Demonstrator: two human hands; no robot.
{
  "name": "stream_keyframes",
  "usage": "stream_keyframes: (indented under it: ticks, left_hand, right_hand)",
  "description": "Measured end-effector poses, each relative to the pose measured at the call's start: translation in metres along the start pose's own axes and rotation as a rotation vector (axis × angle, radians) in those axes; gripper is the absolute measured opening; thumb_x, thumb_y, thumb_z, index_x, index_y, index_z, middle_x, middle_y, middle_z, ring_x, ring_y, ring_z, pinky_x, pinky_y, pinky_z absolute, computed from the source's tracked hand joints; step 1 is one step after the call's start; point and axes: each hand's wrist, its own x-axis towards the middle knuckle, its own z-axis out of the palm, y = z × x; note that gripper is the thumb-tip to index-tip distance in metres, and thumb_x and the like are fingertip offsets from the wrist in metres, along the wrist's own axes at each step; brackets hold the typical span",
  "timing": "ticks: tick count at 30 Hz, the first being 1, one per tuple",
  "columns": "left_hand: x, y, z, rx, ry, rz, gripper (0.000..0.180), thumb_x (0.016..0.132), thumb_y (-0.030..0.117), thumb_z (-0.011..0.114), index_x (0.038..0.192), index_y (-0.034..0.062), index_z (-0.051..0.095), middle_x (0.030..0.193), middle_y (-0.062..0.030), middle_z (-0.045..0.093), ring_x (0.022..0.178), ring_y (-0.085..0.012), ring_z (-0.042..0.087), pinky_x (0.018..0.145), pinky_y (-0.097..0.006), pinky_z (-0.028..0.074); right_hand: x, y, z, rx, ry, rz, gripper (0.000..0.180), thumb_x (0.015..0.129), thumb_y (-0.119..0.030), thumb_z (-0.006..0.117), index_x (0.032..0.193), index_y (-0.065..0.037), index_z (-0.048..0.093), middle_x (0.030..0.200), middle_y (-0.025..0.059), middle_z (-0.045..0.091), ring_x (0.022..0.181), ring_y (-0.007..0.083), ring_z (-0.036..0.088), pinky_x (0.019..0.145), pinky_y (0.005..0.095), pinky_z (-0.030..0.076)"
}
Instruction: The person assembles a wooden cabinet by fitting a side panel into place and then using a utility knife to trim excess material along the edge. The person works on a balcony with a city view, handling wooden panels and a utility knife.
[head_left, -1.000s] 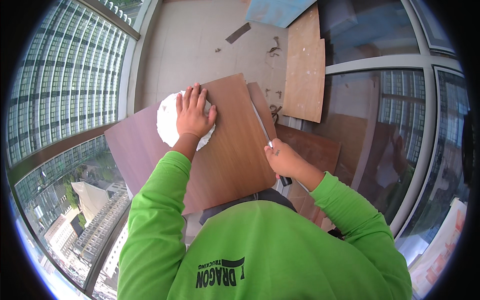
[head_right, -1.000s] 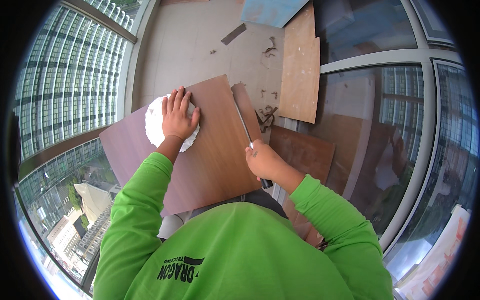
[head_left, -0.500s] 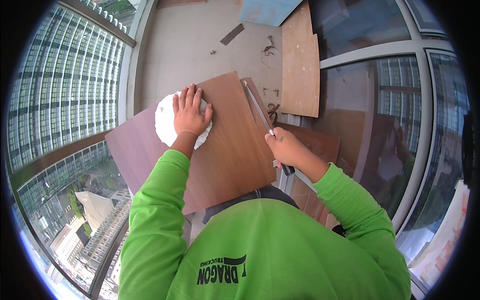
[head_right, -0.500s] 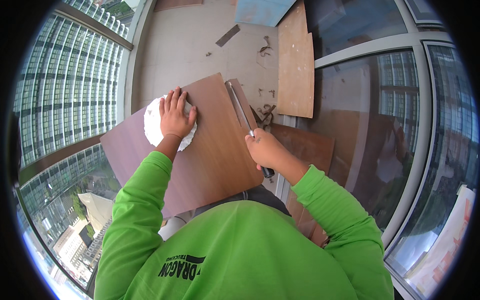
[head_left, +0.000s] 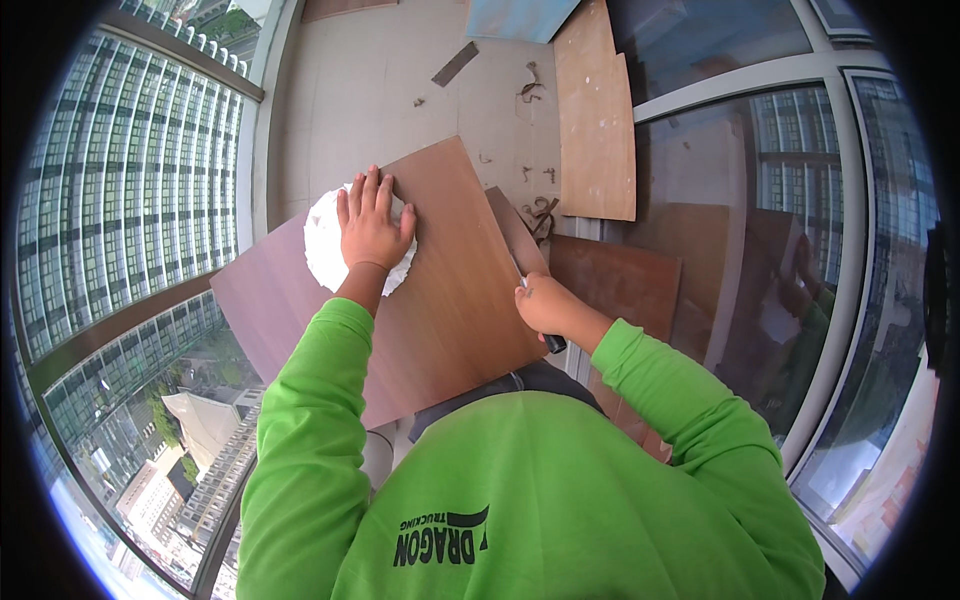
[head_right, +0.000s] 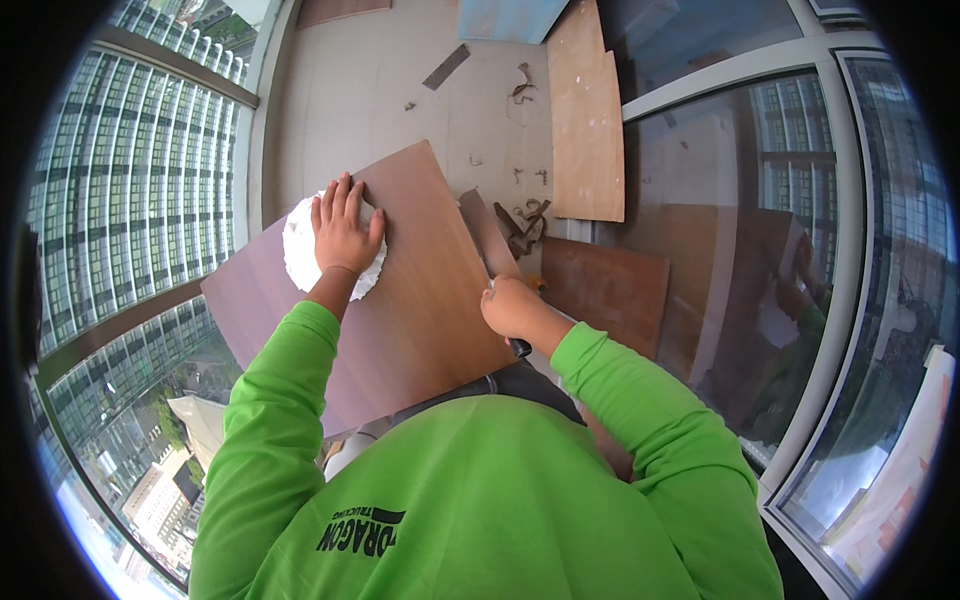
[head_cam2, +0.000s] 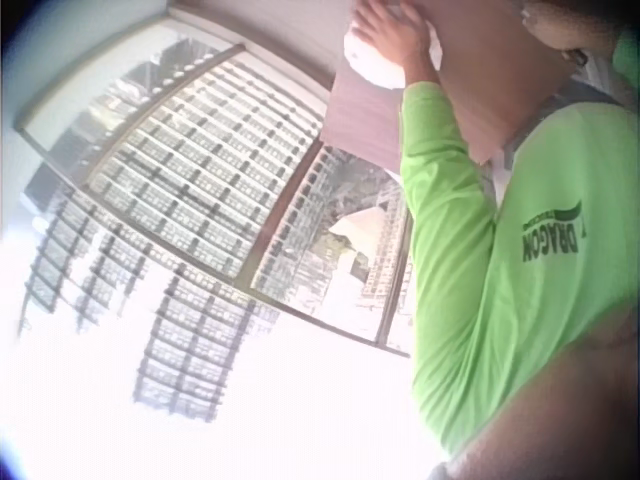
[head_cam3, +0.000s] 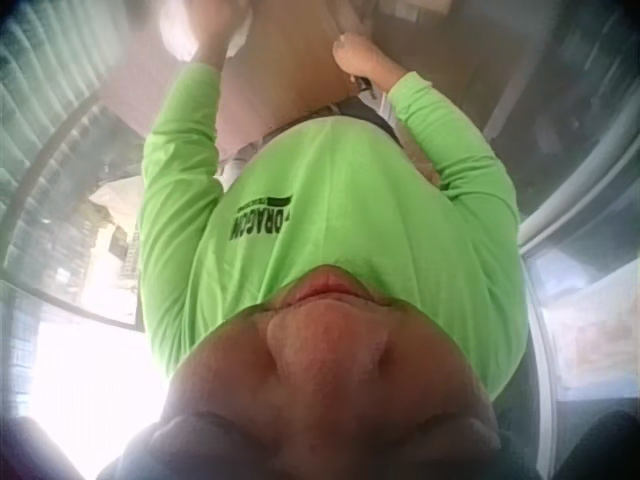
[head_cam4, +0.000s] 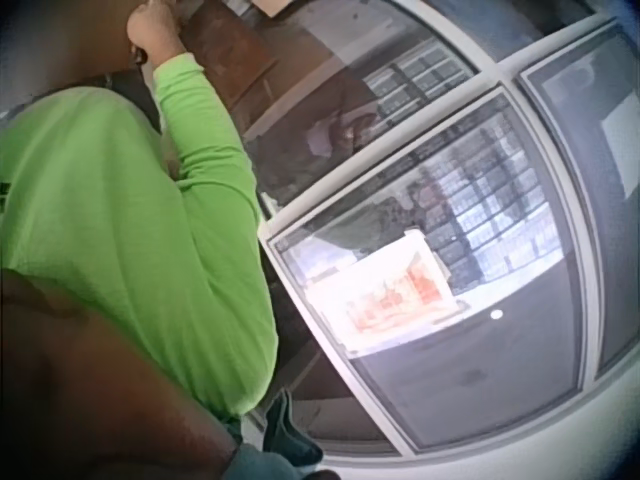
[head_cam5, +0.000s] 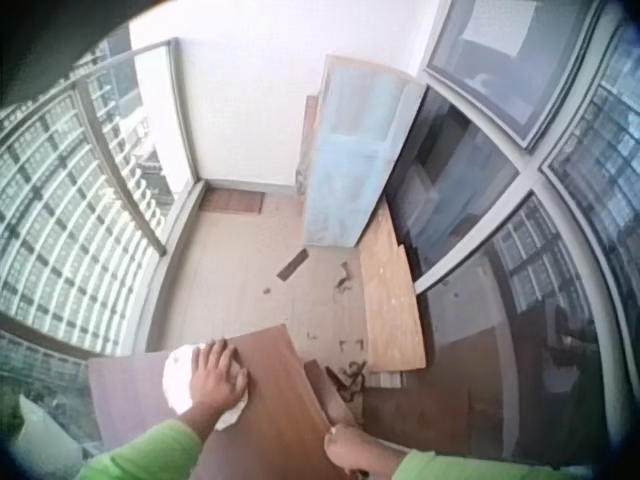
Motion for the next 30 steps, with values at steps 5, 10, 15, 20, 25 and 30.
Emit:
stream_keyframes:
  ticks: [5,10,15,20,25,30]
  left_hand:
    - [-0.003,-0.004,0.007,0.020,-0.007,0.008,0.061,0.097,0.046,0.053,0.150,0.0152,0.049,0.166,-0.0053,0.037,0.155,-0.0250,0.027,0.129,-0.048,0.011]
    - [-0.003,-0.005,0.007,0.039,-0.013,0.021,0.060,0.097,0.044,0.054,0.149,0.0151,0.049,0.165,-0.0064,0.037,0.155,-0.0261,0.027,0.129,-0.048,0.012]
    - [-0.001,-0.003,0.008,0.062,0.025,0.074,0.059,0.098,0.042,0.056,0.148,0.0113,0.050,0.162,-0.0071,0.041,0.153,-0.0282,0.031,0.127,-0.048,0.016]
    - [0.000,-0.006,0.010,0.087,0.049,0.101,0.060,0.098,0.042,0.057,0.148,0.0104,0.050,0.161,-0.0095,0.042,0.151,-0.0317,0.033,0.126,-0.049,0.018]
    - [-0.001,-0.011,0.015,0.088,0.066,0.118,0.060,0.097,0.042,0.057,0.148,0.0103,0.050,0.161,-0.0105,0.042,0.151,-0.0318,0.032,0.126,-0.050,0.018]
    - [0.000,-0.005,0.012,0.089,0.028,0.077,0.061,0.097,0.043,0.055,0.148,0.0115,0.049,0.162,-0.0099,0.041,0.153,-0.0294,0.031,0.127,-0.049,0.015]
  right_hand:
    - [-0.027,-0.010,-0.015,0.095,0.097,-0.072,0.041,0.106,-0.031,0.048,0.111,0.008,0.055,0.078,0.0222,0.070,0.054,0.0313,0.069,0.059,0.0432,0.057]
    - [-0.052,0.004,-0.022,0.207,0.168,-0.123,0.039,0.106,-0.033,0.051,0.113,0.005,0.055,0.074,0.0206,0.066,0.056,0.0313,0.067,0.059,0.0444,0.051]
    - [-0.051,0.035,-0.008,0.255,0.328,-0.256,0.036,0.104,-0.032,0.057,0.107,0.004,0.054,0.076,0.0259,0.065,0.071,0.0426,0.066,0.067,0.0501,0.049]
    - [-0.050,0.044,-0.004,0.324,0.295,-0.262,0.033,0.101,-0.030,0.060,0.103,0.003,0.054,0.083,0.0249,0.067,0.081,0.0462,0.067,0.073,0.0517,0.051]
    - [-0.055,0.043,-0.012,0.476,0.131,-0.189,0.030,0.103,-0.030,0.058,0.104,0.000,0.055,0.080,0.0215,0.066,0.077,0.0440,0.066,0.072,0.0494,0.053]
    - [-0.058,0.038,-0.026,0.679,-0.093,-0.049,0.026,0.106,-0.030,0.055,0.104,-0.004,0.056,0.070,0.0164,0.058,0.067,0.0413,0.059,0.067,0.0469,0.050]
